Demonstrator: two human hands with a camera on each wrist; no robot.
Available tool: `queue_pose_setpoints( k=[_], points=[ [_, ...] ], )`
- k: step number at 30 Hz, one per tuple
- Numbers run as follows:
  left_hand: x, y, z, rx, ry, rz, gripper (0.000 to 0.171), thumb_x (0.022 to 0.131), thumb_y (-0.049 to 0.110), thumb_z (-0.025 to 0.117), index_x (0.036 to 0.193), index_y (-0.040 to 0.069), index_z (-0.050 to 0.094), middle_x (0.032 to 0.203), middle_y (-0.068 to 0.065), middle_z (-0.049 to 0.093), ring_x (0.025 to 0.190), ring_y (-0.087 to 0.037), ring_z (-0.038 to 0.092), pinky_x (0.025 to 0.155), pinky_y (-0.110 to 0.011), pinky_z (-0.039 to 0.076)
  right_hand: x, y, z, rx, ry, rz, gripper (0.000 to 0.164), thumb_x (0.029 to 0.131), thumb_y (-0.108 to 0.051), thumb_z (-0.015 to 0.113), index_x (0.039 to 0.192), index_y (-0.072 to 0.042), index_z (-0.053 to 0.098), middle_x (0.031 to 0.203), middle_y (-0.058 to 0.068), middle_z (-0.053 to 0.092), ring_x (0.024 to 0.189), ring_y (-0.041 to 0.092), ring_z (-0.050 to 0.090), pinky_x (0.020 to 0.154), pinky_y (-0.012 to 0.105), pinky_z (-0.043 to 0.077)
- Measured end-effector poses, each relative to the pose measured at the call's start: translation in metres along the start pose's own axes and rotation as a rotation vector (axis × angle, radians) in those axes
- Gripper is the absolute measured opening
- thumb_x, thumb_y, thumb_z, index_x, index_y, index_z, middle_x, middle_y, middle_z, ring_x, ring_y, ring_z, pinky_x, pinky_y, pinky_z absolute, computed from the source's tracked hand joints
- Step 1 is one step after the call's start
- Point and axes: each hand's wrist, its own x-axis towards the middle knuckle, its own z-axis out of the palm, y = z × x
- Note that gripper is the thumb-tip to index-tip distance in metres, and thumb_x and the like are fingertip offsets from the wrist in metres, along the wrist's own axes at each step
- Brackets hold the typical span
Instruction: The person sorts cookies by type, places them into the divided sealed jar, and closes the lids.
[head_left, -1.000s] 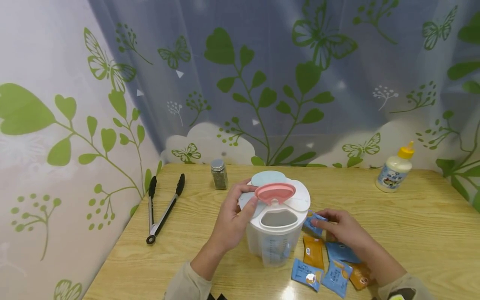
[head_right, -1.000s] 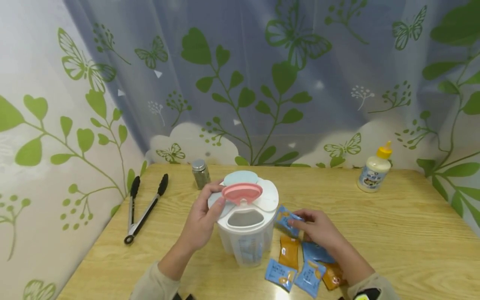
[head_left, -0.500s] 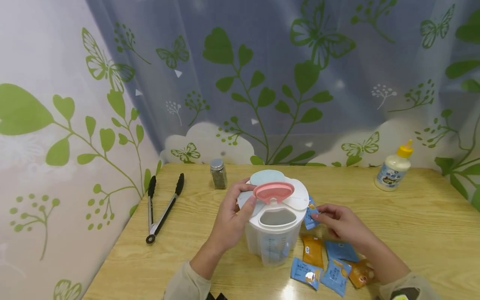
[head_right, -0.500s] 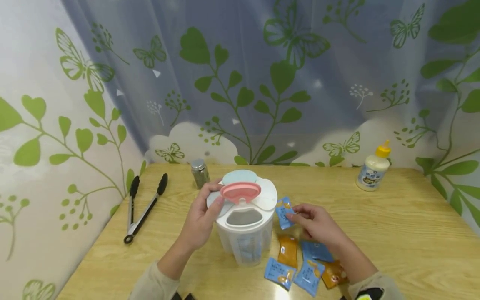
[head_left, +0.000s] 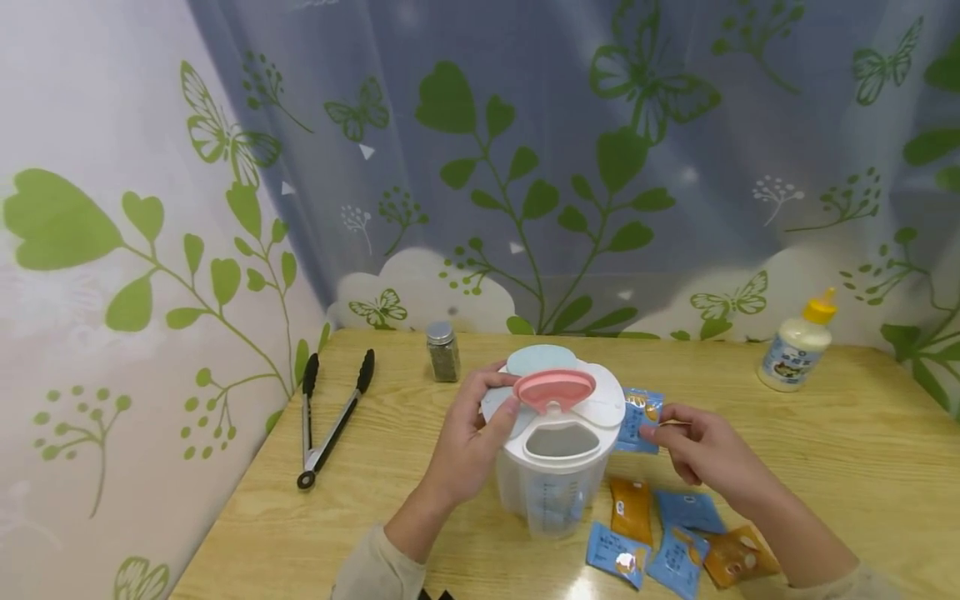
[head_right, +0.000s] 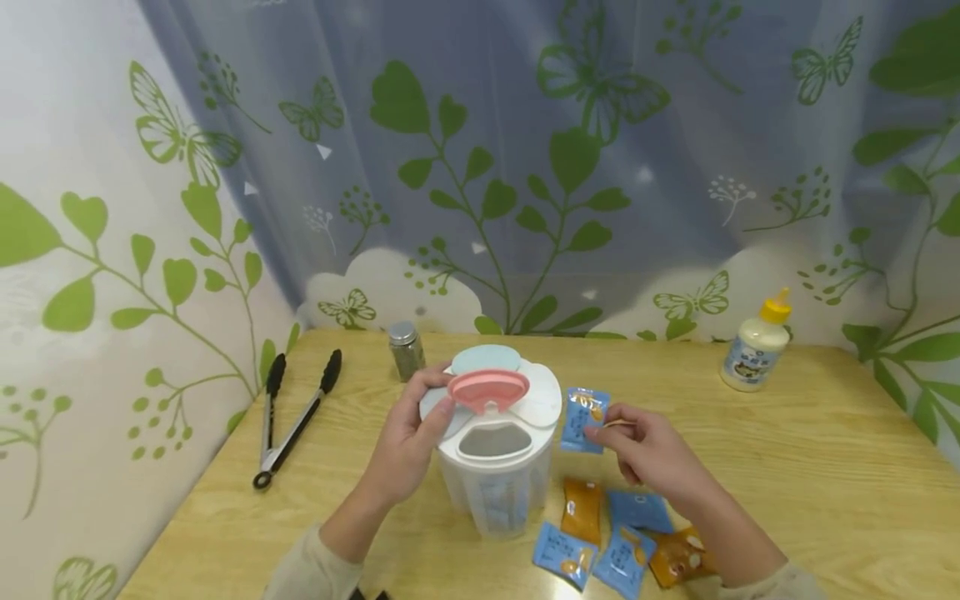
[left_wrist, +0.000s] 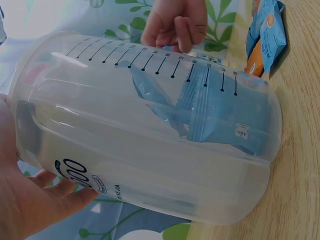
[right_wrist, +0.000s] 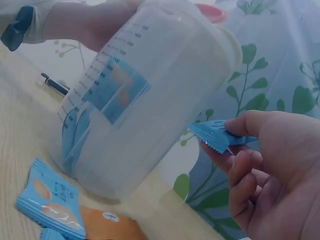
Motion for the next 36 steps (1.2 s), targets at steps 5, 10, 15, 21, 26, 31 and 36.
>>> queue_pose_setpoints(
  k=[5, 10, 15, 21, 26, 31, 36],
  points=[
    [0.001, 0.0, 0.0, 0.014, 0.001, 0.006, 0.022, 0.099, 0.012, 0.053, 0.119, 0.004, 0.057, 0.148, -0.017, 0.045, 0.138, -0.034, 0.045, 0.082, -0.028, 0.06, -0.009, -0.009, -0.003, 0.129, 0.007, -0.072, 0.015, 0.104, -0.026, 0.053, 0.101, -0.011, 0.053, 0.059, -0.002, 0.034, 0.051, 0.021, 0.028, 0.049, 0.036, 0.03],
    [0.001, 0.0, -0.001, 0.022, 0.004, 0.011, 0.021, 0.1, 0.012, 0.053, 0.119, 0.005, 0.057, 0.148, -0.016, 0.045, 0.135, -0.034, 0.048, 0.08, -0.029, 0.06, -0.015, -0.017, -0.003, 0.397, -0.076, -0.171, 0.019, 0.108, -0.014, 0.042, 0.093, -0.018, 0.054, 0.068, 0.0, 0.03, 0.056, 0.024, 0.017, 0.055, 0.037, 0.017],
    [0.001, 0.0, -0.001, 0.014, 0.004, 0.015, 0.021, 0.1, 0.012, 0.053, 0.119, 0.005, 0.057, 0.146, -0.016, 0.047, 0.138, -0.033, 0.046, 0.086, -0.029, 0.059, -0.02, -0.028, 0.002, 0.489, -0.087, -0.25, 0.024, 0.108, -0.009, 0.038, 0.096, -0.018, 0.058, 0.067, 0.002, 0.027, 0.053, 0.022, 0.014, 0.054, 0.035, 0.015],
    [0.001, -0.001, 0.001, 0.015, 0.01, 0.02, 0.021, 0.099, 0.012, 0.053, 0.119, 0.004, 0.058, 0.145, -0.015, 0.048, 0.14, -0.032, 0.044, 0.091, -0.029, 0.057, -0.023, -0.046, 0.009, 0.41, -0.08, -0.334, 0.023, 0.107, -0.006, 0.039, 0.098, -0.016, 0.056, 0.062, 0.006, 0.022, 0.049, 0.025, 0.017, 0.048, 0.038, 0.015],
    [0.001, -0.001, 0.001, 0.02, 0.009, 0.023, 0.021, 0.099, 0.012, 0.054, 0.119, 0.005, 0.058, 0.144, -0.015, 0.049, 0.141, -0.031, 0.043, 0.096, -0.031, 0.054, -0.025, -0.064, 0.014, 0.303, -0.135, -0.39, 0.016, 0.106, -0.002, 0.04, 0.102, -0.011, 0.053, 0.059, 0.008, 0.024, 0.047, 0.026, 0.02, 0.043, 0.038, 0.017],
    [0.001, -0.001, 0.0, 0.025, 0.014, 0.023, 0.022, 0.099, 0.012, 0.054, 0.119, 0.005, 0.058, 0.144, -0.015, 0.049, 0.141, -0.031, 0.043, 0.093, -0.032, 0.056, -0.026, -0.082, 0.024, 0.208, -0.112, -0.392, 0.016, 0.104, -0.004, 0.047, 0.118, -0.009, 0.053, 0.059, 0.005, 0.025, 0.043, 0.023, 0.02, 0.037, 0.035, 0.015],
    [0.001, -0.002, 0.001, 0.027, 0.013, 0.023, 0.022, 0.099, 0.012, 0.054, 0.119, 0.005, 0.058, 0.145, -0.015, 0.048, 0.14, -0.032, 0.044, 0.09, -0.031, 0.058, -0.025, -0.09, 0.036, 0.142, -0.099, -0.441, 0.017, 0.102, -0.002, 0.051, 0.115, -0.011, 0.058, 0.071, -0.006, 0.06, 0.038, 0.023, 0.027, 0.031, 0.031, 0.025]
  ],
)
